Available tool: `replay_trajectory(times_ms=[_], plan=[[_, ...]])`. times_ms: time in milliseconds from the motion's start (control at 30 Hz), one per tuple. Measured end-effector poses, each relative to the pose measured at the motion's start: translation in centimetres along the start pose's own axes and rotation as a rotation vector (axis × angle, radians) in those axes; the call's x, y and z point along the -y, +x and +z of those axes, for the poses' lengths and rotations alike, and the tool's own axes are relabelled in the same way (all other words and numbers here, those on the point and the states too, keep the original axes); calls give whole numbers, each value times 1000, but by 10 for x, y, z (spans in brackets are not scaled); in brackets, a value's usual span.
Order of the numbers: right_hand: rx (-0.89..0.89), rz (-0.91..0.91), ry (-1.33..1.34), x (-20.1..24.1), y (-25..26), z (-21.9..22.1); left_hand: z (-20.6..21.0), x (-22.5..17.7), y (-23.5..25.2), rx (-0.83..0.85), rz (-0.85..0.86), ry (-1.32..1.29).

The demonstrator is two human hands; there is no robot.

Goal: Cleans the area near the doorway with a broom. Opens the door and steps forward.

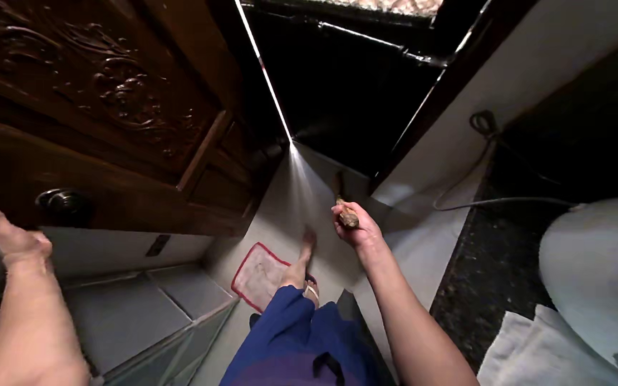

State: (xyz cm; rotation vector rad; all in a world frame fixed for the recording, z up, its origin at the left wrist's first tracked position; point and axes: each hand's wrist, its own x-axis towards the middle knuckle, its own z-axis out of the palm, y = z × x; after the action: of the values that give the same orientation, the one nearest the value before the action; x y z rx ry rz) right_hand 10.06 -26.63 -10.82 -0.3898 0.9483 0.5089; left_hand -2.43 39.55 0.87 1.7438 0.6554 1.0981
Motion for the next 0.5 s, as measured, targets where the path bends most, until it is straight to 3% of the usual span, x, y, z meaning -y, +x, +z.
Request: replay_trajectory(times_ms=[200,367,500], plan=[[102,49,-83,-4,2,2,8,-18,-1,10,-14,41],[155,50,-116,-13,9,8,-6,16,27,26,13,68],[145,75,-144,-20,11,6,2,2,27,30,21,48]])
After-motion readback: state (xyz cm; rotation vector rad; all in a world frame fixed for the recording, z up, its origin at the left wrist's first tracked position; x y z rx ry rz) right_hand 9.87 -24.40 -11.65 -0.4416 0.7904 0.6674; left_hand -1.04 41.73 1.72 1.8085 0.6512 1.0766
